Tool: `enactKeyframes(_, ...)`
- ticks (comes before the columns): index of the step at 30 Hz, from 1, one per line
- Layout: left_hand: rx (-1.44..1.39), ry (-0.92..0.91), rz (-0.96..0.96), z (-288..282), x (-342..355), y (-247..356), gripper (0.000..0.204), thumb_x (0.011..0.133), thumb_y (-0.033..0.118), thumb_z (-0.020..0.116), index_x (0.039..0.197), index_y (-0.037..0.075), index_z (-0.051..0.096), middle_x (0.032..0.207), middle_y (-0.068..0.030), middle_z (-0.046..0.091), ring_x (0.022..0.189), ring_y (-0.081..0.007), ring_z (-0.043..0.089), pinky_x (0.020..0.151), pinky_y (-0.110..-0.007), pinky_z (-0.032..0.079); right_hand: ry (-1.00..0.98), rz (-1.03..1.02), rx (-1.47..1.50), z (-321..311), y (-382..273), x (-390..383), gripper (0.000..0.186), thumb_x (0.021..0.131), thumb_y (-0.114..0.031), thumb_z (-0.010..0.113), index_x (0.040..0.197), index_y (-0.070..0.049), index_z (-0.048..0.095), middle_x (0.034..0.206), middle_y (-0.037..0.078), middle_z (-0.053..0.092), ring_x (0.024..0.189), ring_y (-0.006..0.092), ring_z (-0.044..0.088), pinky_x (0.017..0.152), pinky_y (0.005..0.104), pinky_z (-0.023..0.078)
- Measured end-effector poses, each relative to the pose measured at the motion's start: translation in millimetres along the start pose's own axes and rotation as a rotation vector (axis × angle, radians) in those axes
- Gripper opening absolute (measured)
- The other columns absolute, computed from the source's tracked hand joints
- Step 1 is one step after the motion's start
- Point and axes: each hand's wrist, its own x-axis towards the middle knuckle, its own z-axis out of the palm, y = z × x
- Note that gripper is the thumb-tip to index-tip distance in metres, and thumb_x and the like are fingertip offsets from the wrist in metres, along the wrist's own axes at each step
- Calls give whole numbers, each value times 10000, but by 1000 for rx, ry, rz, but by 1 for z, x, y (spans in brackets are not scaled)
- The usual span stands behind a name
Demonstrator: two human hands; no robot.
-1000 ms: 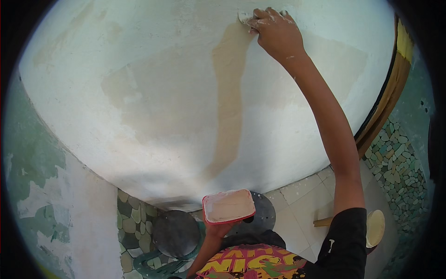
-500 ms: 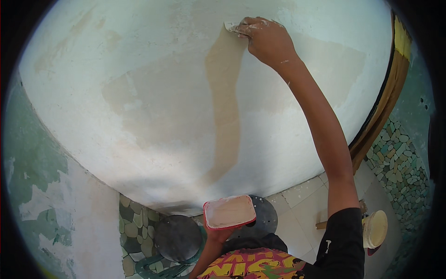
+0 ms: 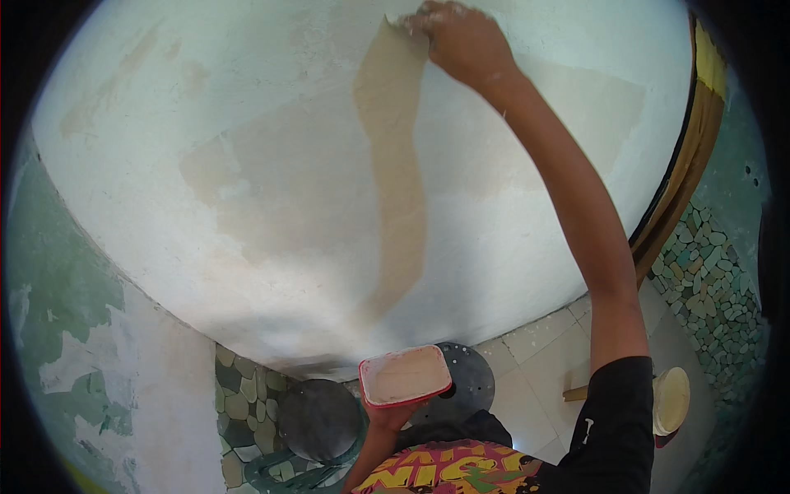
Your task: Applying and smoothing plaster or putty on a wall using a putty knife.
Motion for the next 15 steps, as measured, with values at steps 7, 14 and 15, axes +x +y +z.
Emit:
enactKeyframes(7, 37, -2, 11, -8, -6, 1, 844, 999, 737, 426, 1601, 145, 408, 1621, -221, 444, 1383, -556, 509, 927, -726, 561, -95, -1, 98, 17, -43, -98, 201, 950, -185, 693, 1127, -234, 777, 1180, 8, 709, 1175, 217, 659, 933, 454, 575)
enactKeyframes(14, -72, 255, 55, -15, -18, -5, 784, 1019, 716, 429, 1569, 159, 462, 1615, -184, 465, 1430, -517, 486, 1016, -764, 499, -140, 523, 740, -8, -72, -246, 349, 926, -44, 721, 1270, -97, 746, 1108, 93, 766, 912, 293, 725, 841, 421, 598)
enactKeyframes(15, -132, 268, 7, -22, -18, -6, 775, 1018, 716, 435, 1561, 165, 475, 1613, -180, 469, 1432, -511, 487, 1034, -771, 483, -169, 798, 922, -4, -75, -295, 341, 946, -63, 732, 1286, -53, 728, 1107, 100, 774, 906, 253, 733, 830, 388, 601)
